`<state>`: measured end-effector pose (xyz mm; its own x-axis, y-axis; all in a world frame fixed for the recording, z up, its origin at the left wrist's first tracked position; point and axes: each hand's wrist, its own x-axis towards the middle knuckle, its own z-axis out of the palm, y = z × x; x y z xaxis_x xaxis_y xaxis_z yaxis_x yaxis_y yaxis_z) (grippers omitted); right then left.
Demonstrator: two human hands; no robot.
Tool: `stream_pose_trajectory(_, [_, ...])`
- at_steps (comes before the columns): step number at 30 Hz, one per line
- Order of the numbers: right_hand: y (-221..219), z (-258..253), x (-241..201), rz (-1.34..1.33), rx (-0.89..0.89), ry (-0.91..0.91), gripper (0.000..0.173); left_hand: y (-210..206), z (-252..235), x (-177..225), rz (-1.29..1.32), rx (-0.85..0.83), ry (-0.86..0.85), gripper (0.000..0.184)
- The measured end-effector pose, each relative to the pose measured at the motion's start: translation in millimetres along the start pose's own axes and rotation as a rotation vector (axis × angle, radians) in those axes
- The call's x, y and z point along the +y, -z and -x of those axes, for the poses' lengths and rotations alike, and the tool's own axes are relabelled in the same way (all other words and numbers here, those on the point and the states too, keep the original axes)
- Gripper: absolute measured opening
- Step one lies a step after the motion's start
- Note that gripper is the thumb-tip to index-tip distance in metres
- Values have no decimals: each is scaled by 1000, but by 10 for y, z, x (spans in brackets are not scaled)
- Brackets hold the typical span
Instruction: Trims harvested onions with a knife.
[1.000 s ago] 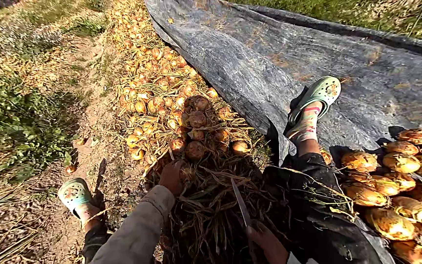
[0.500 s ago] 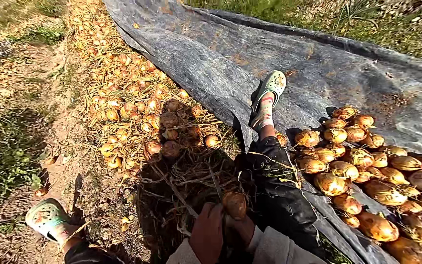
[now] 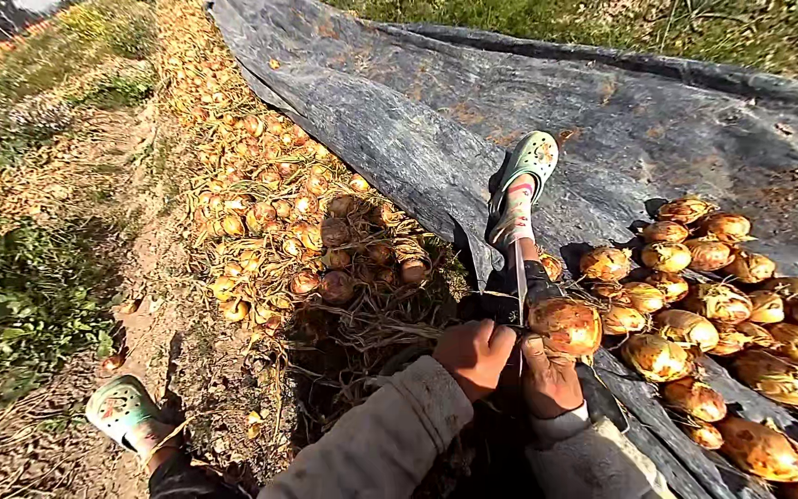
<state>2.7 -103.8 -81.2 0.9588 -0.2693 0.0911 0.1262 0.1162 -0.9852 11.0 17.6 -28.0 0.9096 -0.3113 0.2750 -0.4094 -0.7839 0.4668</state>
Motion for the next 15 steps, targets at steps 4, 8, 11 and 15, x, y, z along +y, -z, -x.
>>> stream_pose_trajectory(4, [125, -438, -504, -136, 94, -133, 65, 111, -803, -449, 137, -151, 540, 33])
stream_pose_trajectory(8, [-83, -63, -122, -307, -132, -528, 69, -187, -790, -1331, 295, -89, 968, 49])
stream_pose_trajectory(11, [-340, 264, 20, -216, -280, -892, 61, -350, -838, -1668, 355, 22, 1204, 64])
stream_pose_trajectory(15, [-373, 327, -18, -179, -384, -852, 46, -714, -1029, -1758, 305, 31, 1297, 92])
